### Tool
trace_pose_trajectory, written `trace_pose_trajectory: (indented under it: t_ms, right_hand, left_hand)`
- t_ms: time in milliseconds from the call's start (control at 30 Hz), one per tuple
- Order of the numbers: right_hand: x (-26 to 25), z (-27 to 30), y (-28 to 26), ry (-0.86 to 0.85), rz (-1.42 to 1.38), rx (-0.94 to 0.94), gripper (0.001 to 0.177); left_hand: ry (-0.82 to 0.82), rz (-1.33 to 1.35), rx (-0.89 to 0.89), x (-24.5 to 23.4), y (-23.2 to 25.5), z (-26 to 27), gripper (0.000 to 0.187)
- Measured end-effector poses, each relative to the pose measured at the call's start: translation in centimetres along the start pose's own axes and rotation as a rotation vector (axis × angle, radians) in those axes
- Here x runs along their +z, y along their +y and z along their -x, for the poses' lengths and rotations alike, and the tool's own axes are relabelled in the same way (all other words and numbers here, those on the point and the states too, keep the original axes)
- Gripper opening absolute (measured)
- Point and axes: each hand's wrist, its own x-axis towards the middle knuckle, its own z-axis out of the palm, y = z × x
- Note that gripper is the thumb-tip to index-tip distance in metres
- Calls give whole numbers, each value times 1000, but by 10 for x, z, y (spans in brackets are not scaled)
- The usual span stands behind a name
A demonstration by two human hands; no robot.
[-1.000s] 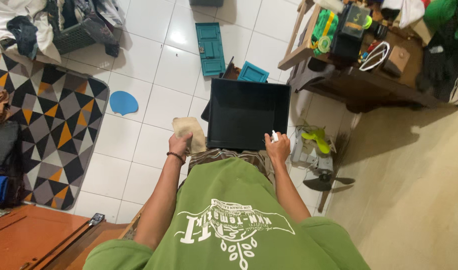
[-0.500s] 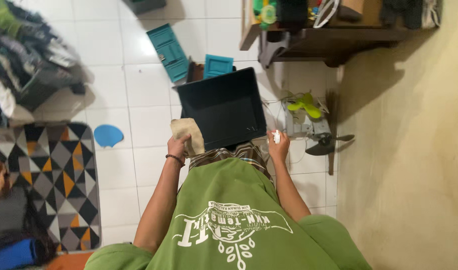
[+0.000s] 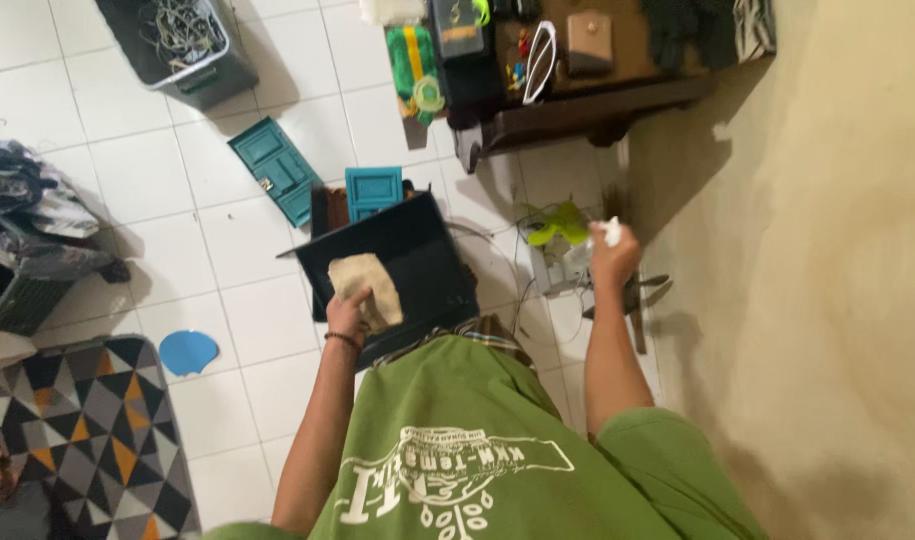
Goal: The person sprays a black plastic tray with a cleaning solution and wipes it with a cloth. They rotate the tray to clean different sides and edges, then place it on a wooden table to continue wiping the surface.
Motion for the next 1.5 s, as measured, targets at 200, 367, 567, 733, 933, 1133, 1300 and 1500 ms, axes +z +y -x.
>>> trace_pose_trajectory:
  t_ms: [200,367,567,733,933,1133,1300,1500]
  right_hand:
    - [-13,-191,-54,120,-115,-146,23]
    - [-1,-312,-92,254,-54,-229,14]
    - [37,-380,-103,273,-252,-259,18]
    - [86,-390,-112,201,-162,-195,16]
    - [121,-398,-111,-25,-104,-93,18]
    - [130,-419,-106,29,-40,-396,62]
    - [114,-356,-99,-78,-462,-62,74]
    - [129,-152,-111,-88,-796,-265,48]
  left_hand:
    - [107,67,-78,28,-5,14,38]
    - [272,85,-184,33,2,41,41]
    - [365,123,-181,35,10,64,43]
    - [366,129,-168,43,5,68,41]
    - [377,106,-160,44,4,76,41]
    - [387,115,-134,44,13,71,41]
    - [359,69,-85,35,-1,76,36]
    - [343,87,-167,41,-8,70,37]
